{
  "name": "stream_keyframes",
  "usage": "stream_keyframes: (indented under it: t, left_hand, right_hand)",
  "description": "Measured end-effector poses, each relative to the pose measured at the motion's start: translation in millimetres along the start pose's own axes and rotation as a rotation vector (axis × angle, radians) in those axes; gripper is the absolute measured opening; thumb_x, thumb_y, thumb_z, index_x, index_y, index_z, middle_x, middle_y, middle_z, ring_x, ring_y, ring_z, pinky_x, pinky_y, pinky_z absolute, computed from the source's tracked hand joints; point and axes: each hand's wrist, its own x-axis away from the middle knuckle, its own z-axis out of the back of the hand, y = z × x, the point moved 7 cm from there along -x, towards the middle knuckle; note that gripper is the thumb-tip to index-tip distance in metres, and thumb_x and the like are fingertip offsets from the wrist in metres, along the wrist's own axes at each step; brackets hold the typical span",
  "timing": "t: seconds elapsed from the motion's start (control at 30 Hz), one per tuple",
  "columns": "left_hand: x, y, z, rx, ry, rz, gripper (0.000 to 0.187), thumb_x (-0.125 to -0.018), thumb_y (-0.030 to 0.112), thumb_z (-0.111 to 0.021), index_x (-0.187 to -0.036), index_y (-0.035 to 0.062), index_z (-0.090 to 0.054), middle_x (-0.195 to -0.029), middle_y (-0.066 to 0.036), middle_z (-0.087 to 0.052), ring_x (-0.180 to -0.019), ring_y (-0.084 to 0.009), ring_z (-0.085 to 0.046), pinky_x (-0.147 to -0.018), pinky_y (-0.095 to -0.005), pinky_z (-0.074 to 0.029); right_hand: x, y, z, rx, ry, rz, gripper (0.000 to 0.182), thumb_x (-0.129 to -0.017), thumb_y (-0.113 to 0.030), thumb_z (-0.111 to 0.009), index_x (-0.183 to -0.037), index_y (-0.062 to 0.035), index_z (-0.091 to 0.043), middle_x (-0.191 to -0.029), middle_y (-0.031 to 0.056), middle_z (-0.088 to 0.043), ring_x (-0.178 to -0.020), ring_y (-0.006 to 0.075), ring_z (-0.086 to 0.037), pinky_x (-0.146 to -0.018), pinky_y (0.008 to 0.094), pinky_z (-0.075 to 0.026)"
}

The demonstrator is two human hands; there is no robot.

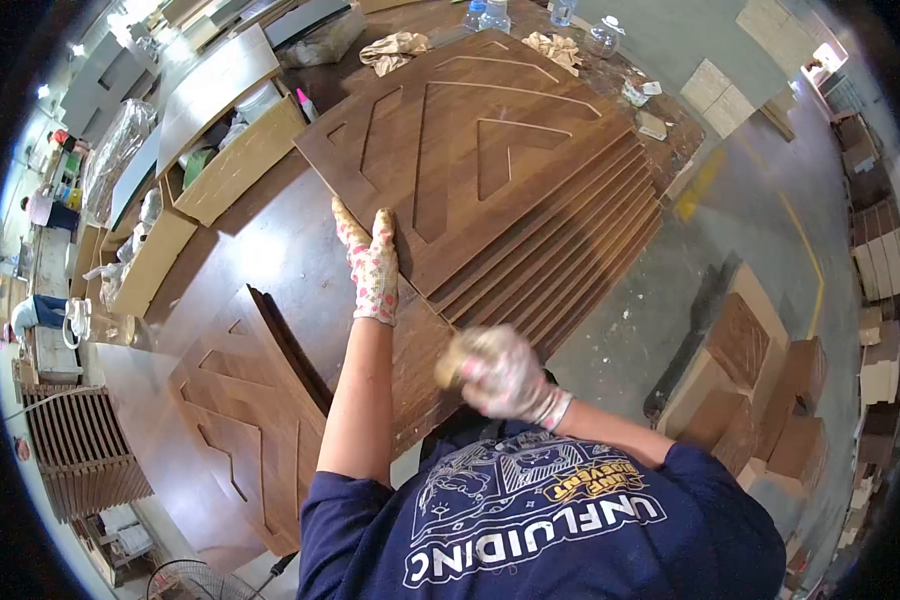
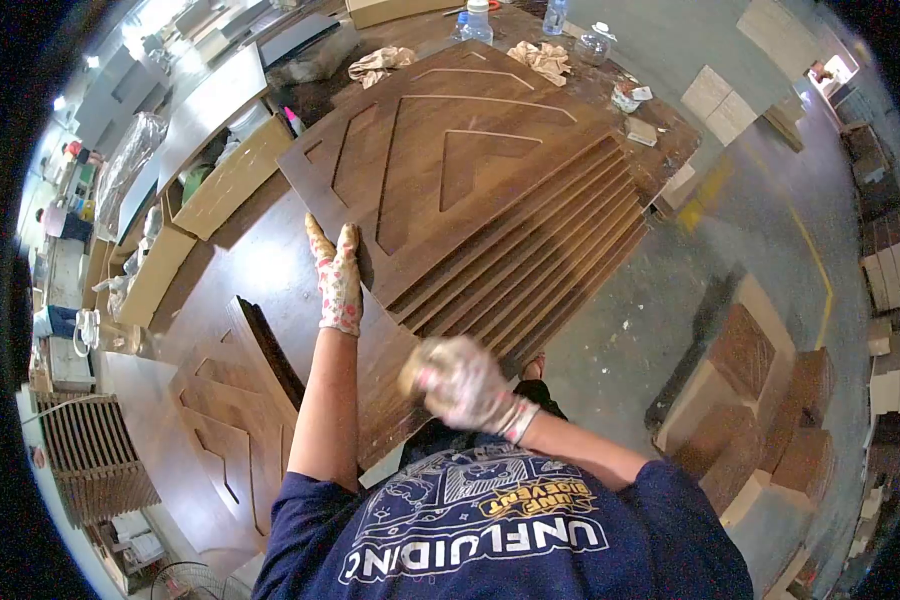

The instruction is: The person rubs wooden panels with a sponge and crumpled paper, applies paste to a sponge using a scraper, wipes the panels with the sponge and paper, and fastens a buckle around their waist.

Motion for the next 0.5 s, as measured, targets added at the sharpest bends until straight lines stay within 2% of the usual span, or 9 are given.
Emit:
stream_keyframes:
  t: [0.07,0.13,0.17,0.23,0.33,0.4,0.43,0.47,0.5]
  left_hand:
    - [-4.8,-13.6,0.2,0.024,0.010,-0.013,0.079,-0.093,0.022,-0.060,-0.153,0.0057,-0.012,-0.156,-0.017,-0.016,-0.143,-0.0253,-0.018,-0.114,-0.0360,-0.022]
    - [-7.2,-23.3,1.0,0.029,0.013,-0.014,0.079,-0.093,0.021,-0.061,-0.153,0.0071,-0.012,-0.155,-0.017,-0.019,-0.141,-0.0255,-0.022,-0.113,-0.0359,-0.025]
    - [-7.4,-22.5,1.2,0.017,0.009,-0.002,0.079,-0.093,0.021,-0.061,-0.153,0.0075,-0.012,-0.155,-0.017,-0.019,-0.141,-0.0258,-0.023,-0.113,-0.0359,-0.025]
    - [-8.6,-21.1,0.4,0.044,0.018,0.029,0.079,-0.093,0.022,-0.061,-0.154,0.0089,-0.013,-0.155,-0.017,-0.020,-0.140,-0.0264,-0.026,-0.112,-0.0362,-0.027]
    - [-7.8,-16.8,2.3,-0.029,0.027,0.054,0.082,-0.090,0.029,-0.063,-0.153,0.0083,-0.014,-0.155,-0.020,-0.020,-0.144,-0.0305,-0.020,-0.115,-0.0369,-0.020]
    - [-5.7,-14.7,3.3,-0.008,0.035,0.014,0.080,-0.091,0.025,-0.063,-0.153,0.0077,-0.014,-0.155,-0.018,-0.020,-0.142,-0.0283,-0.023,-0.114,-0.0363,-0.022]
    - [-6.7,-17.7,3.5,0.001,0.037,0.009,0.079,-0.092,0.023,-0.062,-0.153,0.0078,-0.015,-0.155,-0.018,-0.021,-0.141,-0.0270,-0.025,-0.113,-0.0357,-0.023]
    - [-8.6,-19.8,2.0,0.013,0.037,0.001,0.078,-0.092,0.021,-0.062,-0.153,0.0079,-0.015,-0.155,-0.017,-0.021,-0.140,-0.0257,-0.027,-0.112,-0.0352,-0.025]
    - [-9.5,-21.6,1.8,0.034,0.036,-0.031,0.077,-0.092,0.020,-0.062,-0.153,0.0080,-0.015,-0.154,-0.017,-0.023,-0.138,-0.0247,-0.029,-0.111,-0.0344,-0.026]
  right_hand:
    - [-1.3,-31.0,9.0,-0.078,0.041,0.174,0.042,-0.066,-0.009,-0.072,-0.107,-0.0096,-0.063,-0.097,0.0118,-0.063,-0.081,0.0268,-0.063,-0.072,0.0418,-0.052]
    - [-7.1,-11.6,13.8,-0.087,0.141,0.079,0.049,-0.065,-0.009,-0.074,-0.113,-0.0105,-0.062,-0.102,0.0124,-0.063,-0.084,0.0268,-0.063,-0.072,0.0422,-0.052]
    - [-8.9,-11.5,35.0,0.088,0.217,0.030,0.049,-0.065,-0.008,-0.075,-0.112,-0.0113,-0.063,-0.106,0.0133,-0.062,-0.087,0.0269,-0.062,-0.075,0.0420,-0.052]
    - [-4.1,6.3,41.4,0.157,0.228,-0.058,0.046,-0.067,-0.008,-0.075,-0.110,-0.0109,-0.062,-0.104,0.0116,-0.060,-0.092,0.0281,-0.060,-0.078,0.0405,-0.051]
    - [6.2,27.3,88.4,0.533,0.400,-0.094,0.038,-0.072,-0.011,-0.074,-0.109,-0.0133,-0.064,-0.110,0.0106,-0.056,-0.096,0.0264,-0.057,-0.080,0.0386,-0.052]
    - [52.4,78.5,104.7,0.334,0.720,-0.548,0.031,-0.075,-0.010,-0.073,-0.104,-0.0122,-0.064,-0.108,0.0111,-0.056,-0.097,0.0263,-0.057,-0.080,0.0401,-0.053]
    - [37.5,58.4,110.1,0.444,0.647,-0.566,0.029,-0.077,-0.010,-0.072,-0.105,-0.0097,-0.063,-0.106,0.0127,-0.056,-0.098,0.0271,-0.056,-0.080,0.0412,-0.053]
    - [9.1,25.8,105.4,0.493,0.542,-0.346,0.031,-0.077,-0.012,-0.072,-0.106,-0.0085,-0.062,-0.105,0.0137,-0.056,-0.096,0.0274,-0.057,-0.080,0.0418,-0.053]
    - [-6.6,16.1,86.2,0.320,0.435,-0.165,0.034,-0.076,-0.013,-0.074,-0.107,-0.0086,-0.061,-0.106,0.0125,-0.056,-0.094,0.0276,-0.059,-0.079,0.0425,-0.054]
